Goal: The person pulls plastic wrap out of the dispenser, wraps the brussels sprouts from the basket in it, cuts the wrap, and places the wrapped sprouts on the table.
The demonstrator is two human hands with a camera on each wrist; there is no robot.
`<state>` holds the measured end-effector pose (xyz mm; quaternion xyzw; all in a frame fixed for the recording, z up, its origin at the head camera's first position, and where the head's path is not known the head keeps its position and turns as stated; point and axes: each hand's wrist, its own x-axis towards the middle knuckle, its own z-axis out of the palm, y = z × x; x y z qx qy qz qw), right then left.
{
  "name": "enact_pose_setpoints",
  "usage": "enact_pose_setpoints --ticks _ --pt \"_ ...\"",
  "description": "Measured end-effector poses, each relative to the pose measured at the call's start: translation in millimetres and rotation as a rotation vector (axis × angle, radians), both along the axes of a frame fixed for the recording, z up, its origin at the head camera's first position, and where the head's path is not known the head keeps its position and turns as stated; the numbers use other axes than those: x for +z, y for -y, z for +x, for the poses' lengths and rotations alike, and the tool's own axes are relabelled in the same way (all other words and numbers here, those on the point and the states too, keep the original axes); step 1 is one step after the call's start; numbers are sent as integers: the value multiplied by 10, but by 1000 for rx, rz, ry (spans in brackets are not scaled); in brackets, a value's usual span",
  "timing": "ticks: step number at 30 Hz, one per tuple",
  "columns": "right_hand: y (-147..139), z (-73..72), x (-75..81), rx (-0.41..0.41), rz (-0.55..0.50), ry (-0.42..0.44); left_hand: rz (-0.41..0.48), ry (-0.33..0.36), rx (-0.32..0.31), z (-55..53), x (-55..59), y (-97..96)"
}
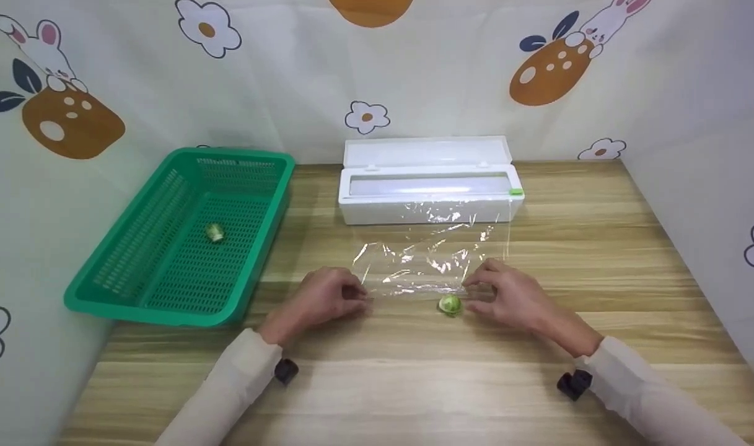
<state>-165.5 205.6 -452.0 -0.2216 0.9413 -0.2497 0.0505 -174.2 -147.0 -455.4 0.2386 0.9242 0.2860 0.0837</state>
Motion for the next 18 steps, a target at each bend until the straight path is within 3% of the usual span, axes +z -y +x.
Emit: enact_pose_setpoints --ticks 7,14,18 --pt "199 -11 -35 56 3 6 -3 32 72 -6 105 -174" --pt "304 -60 -54 71 -22 11 -41 -79 0 -68 -3 -371" --pt "342 -116 -23 13 -76 31 -36 -71 -23 -116 -84 -458"
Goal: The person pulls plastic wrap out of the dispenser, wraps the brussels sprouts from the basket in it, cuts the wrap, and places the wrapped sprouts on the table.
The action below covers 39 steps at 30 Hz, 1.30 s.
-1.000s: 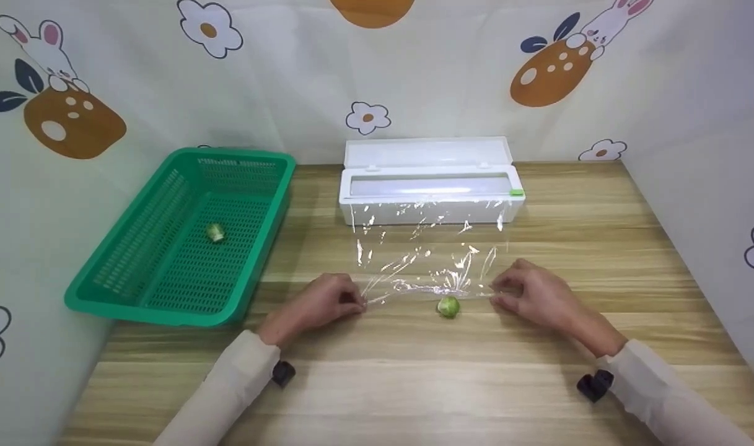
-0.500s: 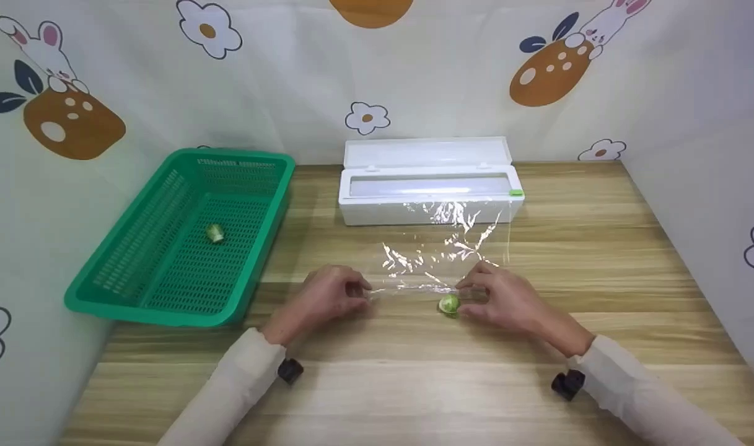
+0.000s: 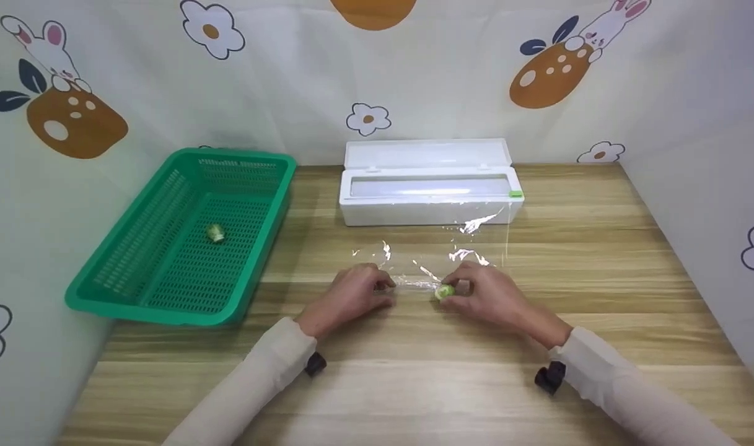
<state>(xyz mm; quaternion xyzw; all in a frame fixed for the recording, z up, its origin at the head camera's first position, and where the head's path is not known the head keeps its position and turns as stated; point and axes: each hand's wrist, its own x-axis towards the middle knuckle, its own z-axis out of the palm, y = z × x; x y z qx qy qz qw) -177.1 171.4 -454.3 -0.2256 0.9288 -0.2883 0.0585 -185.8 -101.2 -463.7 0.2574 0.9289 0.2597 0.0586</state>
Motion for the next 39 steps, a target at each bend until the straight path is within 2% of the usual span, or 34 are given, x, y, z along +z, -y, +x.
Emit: enact_pose_setpoints --ticks 6,15,21,30,39 --pt "70 -111 -5 -87 -27 21 -8 40 -22 -68 -51 -84" --pt "151 -189 -85 -170 -57 14 -1 11 -80 -66 -48 -117" --pt "68 -183 -88 -168 -79 14 -22 4 -61 -38 -29 -49" --pt "-452 -69 -50 -97 -6 10 11 44 32 54 31 303" --pt "-812 -14 -89 -58 85 -7 -11 54 38 84 -3 495"
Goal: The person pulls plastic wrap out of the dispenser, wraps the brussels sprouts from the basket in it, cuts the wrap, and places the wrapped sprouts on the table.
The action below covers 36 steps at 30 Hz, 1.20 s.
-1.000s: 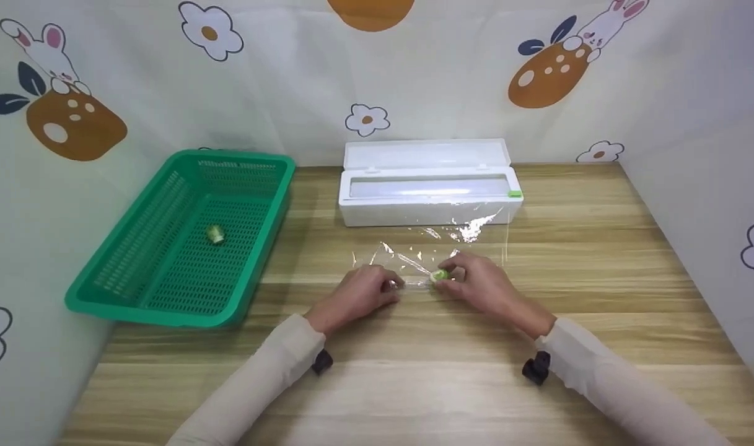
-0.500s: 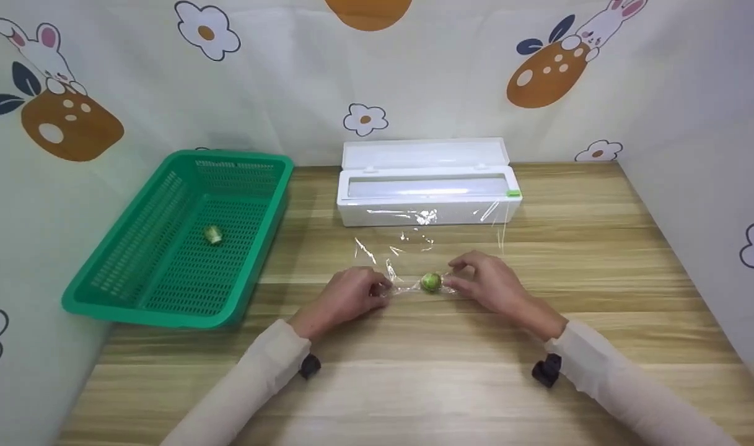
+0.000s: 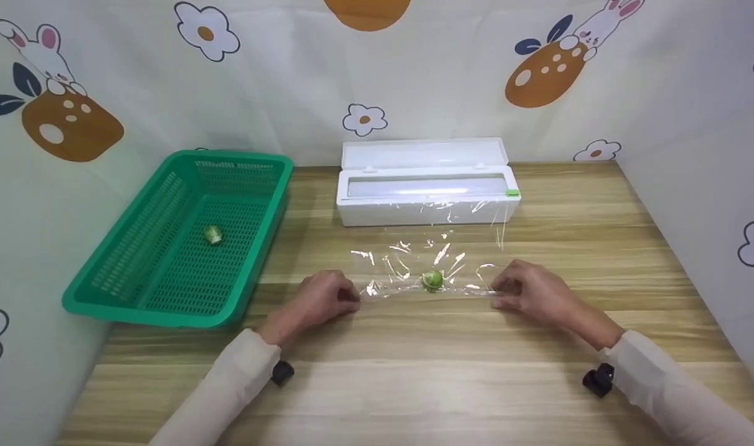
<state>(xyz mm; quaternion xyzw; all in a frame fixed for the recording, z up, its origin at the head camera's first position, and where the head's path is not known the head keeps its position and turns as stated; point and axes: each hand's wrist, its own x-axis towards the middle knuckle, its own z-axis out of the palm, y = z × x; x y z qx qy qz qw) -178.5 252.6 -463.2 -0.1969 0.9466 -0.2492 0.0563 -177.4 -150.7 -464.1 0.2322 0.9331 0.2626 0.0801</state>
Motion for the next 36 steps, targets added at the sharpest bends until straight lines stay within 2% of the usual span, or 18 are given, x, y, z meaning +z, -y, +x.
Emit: enact_pose_setpoints --ticks 7,12,19,24,27,31,36 --pt "-68 3 -76 26 -2 -69 30 25 -19 11 -16 44" --pt "-91 27 -35 49 -7 -61 47 40 -41 29 1 71" --pt "-128 41 22 75 -8 -70 70 74 -39 28 63 91" --pt "-123 41 46 87 20 -60 72 117 -26 13 124 90" --pt "-116 33 53 101 39 -61 70 114 -22 1 149 92" --pt "-119 25 63 120 35 -64 90 103 -26 -16 156 106" --pt "-127 18 86 133 16 -54 107 144 -1 -34 159 125"
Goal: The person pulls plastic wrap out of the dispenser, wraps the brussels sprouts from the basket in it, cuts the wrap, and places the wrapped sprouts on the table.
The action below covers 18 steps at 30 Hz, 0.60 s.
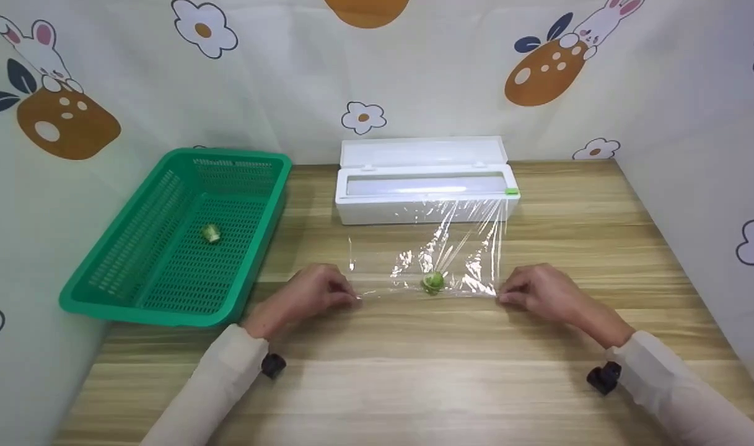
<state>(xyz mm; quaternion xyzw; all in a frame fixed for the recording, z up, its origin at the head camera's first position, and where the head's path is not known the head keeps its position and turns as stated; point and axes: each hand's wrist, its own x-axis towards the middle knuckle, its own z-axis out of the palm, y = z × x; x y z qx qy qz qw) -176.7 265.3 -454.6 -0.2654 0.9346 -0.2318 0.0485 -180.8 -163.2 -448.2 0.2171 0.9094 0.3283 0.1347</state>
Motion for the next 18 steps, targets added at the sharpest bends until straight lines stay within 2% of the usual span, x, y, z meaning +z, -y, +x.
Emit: enact_pose_setpoints --ticks 7,18 --pt "-16 -3 -4 8 -8 20 28 40 14 -23 -2 32" --pt "-16 4 -4 42 -27 -23 61 81 5 -47 -34 49"
